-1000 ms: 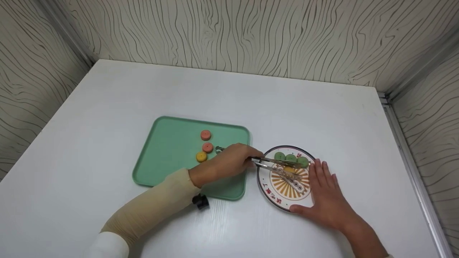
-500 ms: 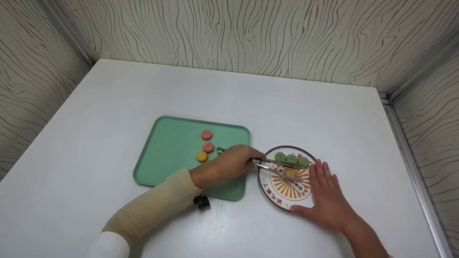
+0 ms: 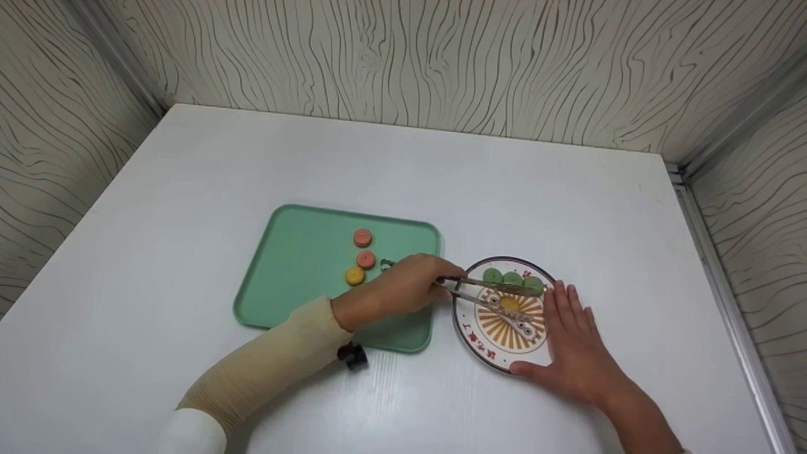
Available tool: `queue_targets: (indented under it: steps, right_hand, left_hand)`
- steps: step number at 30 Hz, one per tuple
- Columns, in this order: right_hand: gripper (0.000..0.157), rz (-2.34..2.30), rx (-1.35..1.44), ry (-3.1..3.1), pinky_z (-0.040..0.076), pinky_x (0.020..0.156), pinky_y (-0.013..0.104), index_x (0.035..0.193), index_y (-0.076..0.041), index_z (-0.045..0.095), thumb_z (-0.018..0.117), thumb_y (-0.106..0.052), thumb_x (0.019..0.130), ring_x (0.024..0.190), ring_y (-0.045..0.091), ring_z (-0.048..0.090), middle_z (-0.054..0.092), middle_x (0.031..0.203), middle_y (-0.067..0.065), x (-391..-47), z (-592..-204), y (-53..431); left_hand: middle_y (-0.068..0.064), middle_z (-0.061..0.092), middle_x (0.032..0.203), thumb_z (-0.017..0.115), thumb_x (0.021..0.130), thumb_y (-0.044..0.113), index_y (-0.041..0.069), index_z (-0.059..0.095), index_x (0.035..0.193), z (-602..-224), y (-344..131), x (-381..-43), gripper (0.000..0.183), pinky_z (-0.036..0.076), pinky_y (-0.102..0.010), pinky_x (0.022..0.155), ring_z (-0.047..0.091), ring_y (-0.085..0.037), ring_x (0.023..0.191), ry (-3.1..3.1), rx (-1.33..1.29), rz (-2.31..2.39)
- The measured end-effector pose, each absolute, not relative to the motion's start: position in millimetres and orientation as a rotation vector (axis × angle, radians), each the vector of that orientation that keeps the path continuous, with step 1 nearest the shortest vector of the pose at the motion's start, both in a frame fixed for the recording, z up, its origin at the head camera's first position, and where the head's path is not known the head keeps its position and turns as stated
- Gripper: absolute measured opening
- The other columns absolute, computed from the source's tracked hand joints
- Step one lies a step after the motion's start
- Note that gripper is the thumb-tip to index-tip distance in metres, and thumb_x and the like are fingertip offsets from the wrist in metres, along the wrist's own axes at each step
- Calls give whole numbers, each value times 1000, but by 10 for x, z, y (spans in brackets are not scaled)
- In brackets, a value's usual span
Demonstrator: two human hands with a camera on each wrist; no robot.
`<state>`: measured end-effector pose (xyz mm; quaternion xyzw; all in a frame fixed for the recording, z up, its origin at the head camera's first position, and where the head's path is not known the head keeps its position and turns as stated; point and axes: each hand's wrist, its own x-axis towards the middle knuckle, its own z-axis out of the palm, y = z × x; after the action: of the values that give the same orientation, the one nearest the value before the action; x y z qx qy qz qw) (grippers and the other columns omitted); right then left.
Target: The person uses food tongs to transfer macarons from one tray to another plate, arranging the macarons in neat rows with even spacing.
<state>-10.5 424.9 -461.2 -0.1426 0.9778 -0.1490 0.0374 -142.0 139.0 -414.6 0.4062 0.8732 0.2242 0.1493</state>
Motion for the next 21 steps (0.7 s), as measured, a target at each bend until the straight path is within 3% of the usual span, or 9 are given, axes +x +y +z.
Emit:
queue_targets:
  steps: [6, 13, 21]
  right_hand:
    - [128, -473, -444, 2997, -21, 114, 27, 160, 4, -5, 82, -47, 81, 153, 31, -21, -9, 166, 28, -102, -4607, 4252]
    - [128, -465, -436, 3003, -21, 112, 24, 160, 4, -4, 82, -48, 81, 153, 32, -20, -8, 166, 29, -113, -4603, 4251]
    - [129, -461, -421, 2995, -21, 113, 25, 160, 3, -5, 82, -49, 81, 153, 31, -20, -9, 166, 27, -111, -4613, 4246]
  left_hand:
    - [11, 70, 125, 68, 99, 14, 25, 70, 132, -4114, 1313, -1447, 34, 46, -18, 98, 62, -3, 116, 2532, 1204, 596]
    - [7, 74, 112, 68, 98, 8, 22, 74, 123, -4118, 1219, -1482, 30, 49, -21, 85, 60, -4, 91, 2551, 1207, 613]
    - [9, 74, 106, 66, 98, 6, 23, 76, 118, -4132, 1201, -1475, 28, 48, -21, 81, 56, -6, 85, 2569, 1195, 602]
